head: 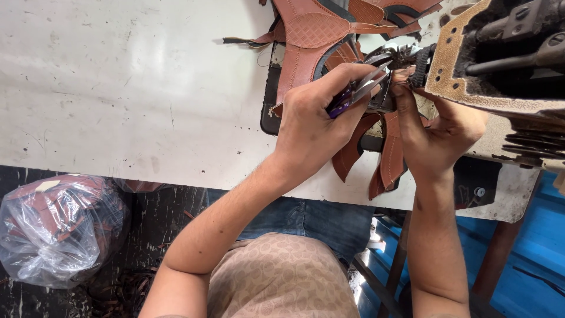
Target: Sewing together leather components to form shoe uppers using an industrial sewing machine.
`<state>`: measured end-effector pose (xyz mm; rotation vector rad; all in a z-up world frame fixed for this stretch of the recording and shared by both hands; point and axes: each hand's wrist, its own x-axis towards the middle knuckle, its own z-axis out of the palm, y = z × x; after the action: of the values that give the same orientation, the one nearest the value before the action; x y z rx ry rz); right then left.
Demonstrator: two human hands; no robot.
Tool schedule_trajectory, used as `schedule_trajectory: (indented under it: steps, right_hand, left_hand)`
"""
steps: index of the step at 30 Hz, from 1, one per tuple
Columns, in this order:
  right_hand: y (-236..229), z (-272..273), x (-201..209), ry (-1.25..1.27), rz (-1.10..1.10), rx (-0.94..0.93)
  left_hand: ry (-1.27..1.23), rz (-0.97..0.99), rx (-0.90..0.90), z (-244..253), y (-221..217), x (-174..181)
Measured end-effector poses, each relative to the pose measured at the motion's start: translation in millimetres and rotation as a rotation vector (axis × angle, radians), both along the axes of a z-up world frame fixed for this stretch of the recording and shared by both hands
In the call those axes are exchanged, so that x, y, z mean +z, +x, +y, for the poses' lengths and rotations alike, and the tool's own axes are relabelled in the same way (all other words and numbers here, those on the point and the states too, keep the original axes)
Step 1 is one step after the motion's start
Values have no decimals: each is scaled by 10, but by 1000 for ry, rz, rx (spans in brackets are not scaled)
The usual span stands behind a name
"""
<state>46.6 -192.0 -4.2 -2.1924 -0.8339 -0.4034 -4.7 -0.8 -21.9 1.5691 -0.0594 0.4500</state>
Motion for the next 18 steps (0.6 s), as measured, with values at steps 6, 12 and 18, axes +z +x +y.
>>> schedule_trajectory:
  steps: [6, 12, 18]
  right_hand:
    - [-1, 81, 48, 109, 67, -3]
    - [-10, 69, 31, 53, 25, 5]
    - [-14, -178, -175, 15, 33, -84]
  left_hand:
    - [7, -2, -4, 6, -3, -10]
    - [-9, -3, -13, 0, -15, -19]
    - [64, 0, 21, -28, -8, -17]
